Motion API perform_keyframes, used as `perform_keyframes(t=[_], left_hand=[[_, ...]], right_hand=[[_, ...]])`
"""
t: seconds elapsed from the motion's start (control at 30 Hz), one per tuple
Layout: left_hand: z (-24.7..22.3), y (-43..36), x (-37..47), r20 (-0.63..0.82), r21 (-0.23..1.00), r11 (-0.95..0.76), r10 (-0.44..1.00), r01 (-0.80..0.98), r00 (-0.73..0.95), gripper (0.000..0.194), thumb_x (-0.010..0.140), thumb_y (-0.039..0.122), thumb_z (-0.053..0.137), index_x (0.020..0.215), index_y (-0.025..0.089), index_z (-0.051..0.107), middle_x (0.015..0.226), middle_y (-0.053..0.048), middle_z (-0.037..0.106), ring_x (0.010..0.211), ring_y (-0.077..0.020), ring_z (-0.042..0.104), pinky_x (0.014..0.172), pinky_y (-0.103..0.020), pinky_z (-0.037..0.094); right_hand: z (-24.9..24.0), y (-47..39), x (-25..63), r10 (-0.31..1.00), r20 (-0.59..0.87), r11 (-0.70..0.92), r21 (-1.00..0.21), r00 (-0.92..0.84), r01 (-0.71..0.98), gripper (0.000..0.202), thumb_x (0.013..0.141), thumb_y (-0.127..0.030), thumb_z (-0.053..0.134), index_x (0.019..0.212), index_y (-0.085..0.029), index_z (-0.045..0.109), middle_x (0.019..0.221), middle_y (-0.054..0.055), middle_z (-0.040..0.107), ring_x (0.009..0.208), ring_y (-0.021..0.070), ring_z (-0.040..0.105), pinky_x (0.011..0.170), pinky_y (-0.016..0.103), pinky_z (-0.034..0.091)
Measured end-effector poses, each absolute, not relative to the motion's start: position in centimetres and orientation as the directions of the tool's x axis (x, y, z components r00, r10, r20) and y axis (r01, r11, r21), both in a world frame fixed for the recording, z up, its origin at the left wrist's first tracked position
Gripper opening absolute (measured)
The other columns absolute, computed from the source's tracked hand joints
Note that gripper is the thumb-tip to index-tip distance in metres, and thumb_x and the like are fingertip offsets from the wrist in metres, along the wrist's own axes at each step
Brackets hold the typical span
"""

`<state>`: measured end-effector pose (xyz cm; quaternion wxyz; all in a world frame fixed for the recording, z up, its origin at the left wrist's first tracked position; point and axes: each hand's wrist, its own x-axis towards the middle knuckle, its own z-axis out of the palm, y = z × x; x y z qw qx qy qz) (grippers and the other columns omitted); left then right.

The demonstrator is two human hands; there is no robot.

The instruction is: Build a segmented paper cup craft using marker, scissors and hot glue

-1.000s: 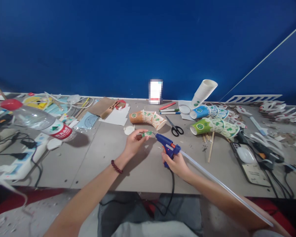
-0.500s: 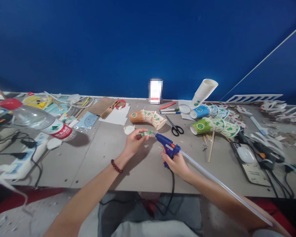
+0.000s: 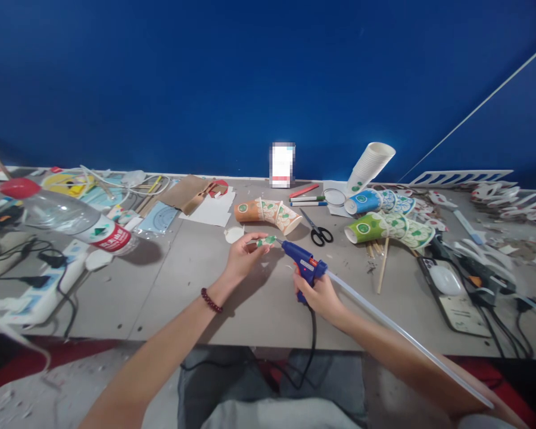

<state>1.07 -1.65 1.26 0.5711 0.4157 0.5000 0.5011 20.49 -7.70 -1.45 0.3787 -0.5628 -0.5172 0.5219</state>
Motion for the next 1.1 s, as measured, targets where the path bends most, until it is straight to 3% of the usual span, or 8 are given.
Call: perform_keyframes(t=[0.3,0.53,0.7,0.8,0.97,1.1], left_hand=[[0.9,-1.5,0.9,-0.126,0.978,0.121,0.992,-0.17,-0.021,0.045,0.059,0.04,0.085,0.094,0.017,0.068,0.082,-0.008,0.076,0.081,-0.0227,0.072,0.08,-0.038,0.056],[1.1,-1.4,0.6,-0.068,0.986,0.05,0.991,-0.158,-0.115,0.044,0.06,0.04,0.084,0.093,0.017,0.067,0.086,-0.007,0.074,0.085,-0.0227,0.072,0.084,-0.038,0.056],[1.5,-1.3,0.2,-0.019,0.991,-0.008,0.982,-0.136,-0.19,0.042,0.065,0.039,0.082,0.097,0.016,0.066,0.094,-0.008,0.074,0.089,-0.0214,0.072,0.086,-0.035,0.056],[1.7,-1.3,-0.1,0.009,0.988,-0.042,0.976,-0.146,-0.217,0.04,0.068,0.037,0.08,0.099,0.016,0.065,0.091,-0.008,0.074,0.091,-0.0206,0.072,0.089,-0.036,0.055],[2.0,-1.5,-0.4,0.19,0.979,-0.205,0.941,-0.024,-0.28,0.031,0.076,0.036,0.075,0.1,0.018,0.065,0.095,-0.007,0.071,0.091,-0.0199,0.072,0.083,-0.032,0.057],[2.5,-1.9,-0.6,0.458,0.886,-0.407,0.842,0.222,-0.286,0.022,0.082,0.034,0.069,0.099,0.02,0.068,0.104,-0.007,0.065,0.088,-0.0168,0.07,0.077,-0.028,0.058]], right_hand=[[-0.8,-7.6,20.3,0.972,-0.215,-0.201,-0.969,-0.093,0.14,0.041,0.078,-0.059,0.06,0.081,-0.019,0.054,0.056,-0.004,0.05,0.046,0.0121,0.05,0.047,0.026,0.046],[-0.7,-7.5,20.5,0.962,-0.24,-0.23,-0.97,-0.134,0.08,0.051,0.079,-0.061,0.06,0.101,-0.015,0.059,0.057,-0.005,0.052,0.045,0.0123,0.052,0.042,0.025,0.043],[-1.1,-7.2,20.9,0.965,-0.172,-0.159,-0.984,-0.197,0.083,0.051,0.086,-0.059,0.053,0.109,-0.014,0.06,0.061,-0.004,0.055,0.051,0.0121,0.053,0.05,0.025,0.045],[-0.8,-6.9,20.9,0.965,-0.145,-0.115,-0.983,-0.22,0.142,0.049,0.089,-0.059,0.049,0.103,-0.014,0.062,0.062,-0.002,0.058,0.055,0.0129,0.054,0.056,0.026,0.046],[0.1,-6.9,20.9,0.94,-0.22,-0.112,-0.921,-0.262,0.373,0.056,0.094,-0.059,0.036,0.064,-0.016,0.059,0.06,0.003,0.06,0.058,0.0147,0.056,0.061,0.026,0.046],[1.3,-7.0,20.7,0.937,-0.222,-0.013,-0.794,-0.27,0.608,0.059,0.096,-0.057,0.028,0.069,-0.017,0.062,0.065,0.006,0.065,0.065,0.0189,0.062,0.064,0.028,0.046]])
